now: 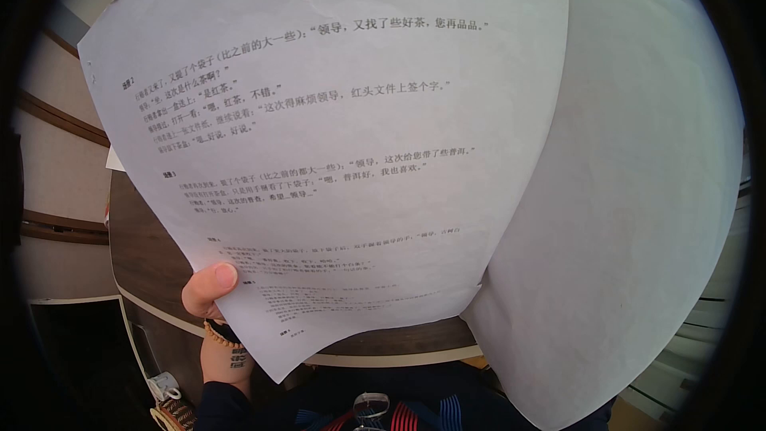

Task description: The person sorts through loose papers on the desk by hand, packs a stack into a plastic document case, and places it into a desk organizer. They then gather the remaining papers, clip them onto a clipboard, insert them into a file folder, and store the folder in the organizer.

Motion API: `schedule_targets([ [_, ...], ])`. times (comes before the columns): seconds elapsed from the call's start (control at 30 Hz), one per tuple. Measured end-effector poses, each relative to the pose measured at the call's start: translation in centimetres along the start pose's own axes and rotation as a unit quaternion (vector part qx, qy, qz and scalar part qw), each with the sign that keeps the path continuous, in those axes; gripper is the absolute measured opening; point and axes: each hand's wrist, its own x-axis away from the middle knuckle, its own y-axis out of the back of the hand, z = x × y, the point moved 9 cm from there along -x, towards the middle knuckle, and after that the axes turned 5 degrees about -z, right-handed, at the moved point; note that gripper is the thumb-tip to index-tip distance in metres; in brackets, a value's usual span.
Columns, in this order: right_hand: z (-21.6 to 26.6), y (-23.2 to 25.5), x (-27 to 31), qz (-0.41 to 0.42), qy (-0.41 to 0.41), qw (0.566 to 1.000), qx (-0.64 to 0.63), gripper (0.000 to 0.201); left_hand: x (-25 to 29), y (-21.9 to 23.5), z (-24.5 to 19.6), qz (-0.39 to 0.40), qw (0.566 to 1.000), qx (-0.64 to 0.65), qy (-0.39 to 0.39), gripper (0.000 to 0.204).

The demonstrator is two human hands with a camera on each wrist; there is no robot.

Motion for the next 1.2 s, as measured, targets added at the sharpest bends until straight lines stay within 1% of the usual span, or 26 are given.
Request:
schedule_targets([
  [0.27,0.0,-0.2,0.1,-0.001,0.003,1.0,0.002,0.028,0.1,0.0,-0.1,-0.001,1.0,0.0,-0.011,0.073],
  [0.37,0.2,-0.2,-0.1,-0.001,0.002,1.0,0.003,0.028,-0.1,-0.1,-0.1,-0.001,1.0,-0.006,-0.003,0.073],
  [0.47,0.2,-0.2,0.0,-0.001,0.001,1.0,0.004,0.028,-0.1,-0.3,-0.2,0.014,1.0,0.001,-0.008,0.072],
  [0.53,0.1,-0.3,0.0,-0.001,-0.001,1.0,0.004,0.028,-0.1,-0.4,-0.1,0.026,1.0,0.011,0.0,0.071],
  [0.77,-0.2,-0.6,0.1,-0.003,-0.011,1.0,0.005,0.028,-0.2,-0.8,-0.3,0.031,0.999,0.01,0.014,0.072],
  [0.83,-0.2,-0.8,0.3,-0.005,-0.013,1.0,0.006,0.028,0.0,-0.3,-0.1,-0.021,0.998,-0.039,0.045,0.086],
  [0.97,-0.3,-1.0,0.5,-0.007,-0.018,1.0,0.008,0.028,0.1,0.1,-0.2,-0.023,0.998,-0.032,0.048,0.085],
  [1.03,-0.4,-0.8,0.6,-0.01,-0.024,1.0,0.01,0.028,0.0,-0.5,-0.6,0.04,0.999,0.012,0.018,0.07],
  [1.07,-0.5,-0.6,0.7,-0.013,-0.026,1.0,0.011,0.028,0.0,-0.2,-0.4,0.04,0.999,0.014,0.021,0.07],
  [1.13,-0.8,-0.1,0.9,-0.017,-0.028,0.999,0.014,0.028,-0.1,0.2,-0.2,0.057,0.998,0.037,0.001,0.07],
  [1.2,-1.2,0.7,1.1,-0.023,-0.032,0.999,0.021,0.028,-0.1,0.8,0.2,0.053,0.997,0.056,0.006,0.07],
])
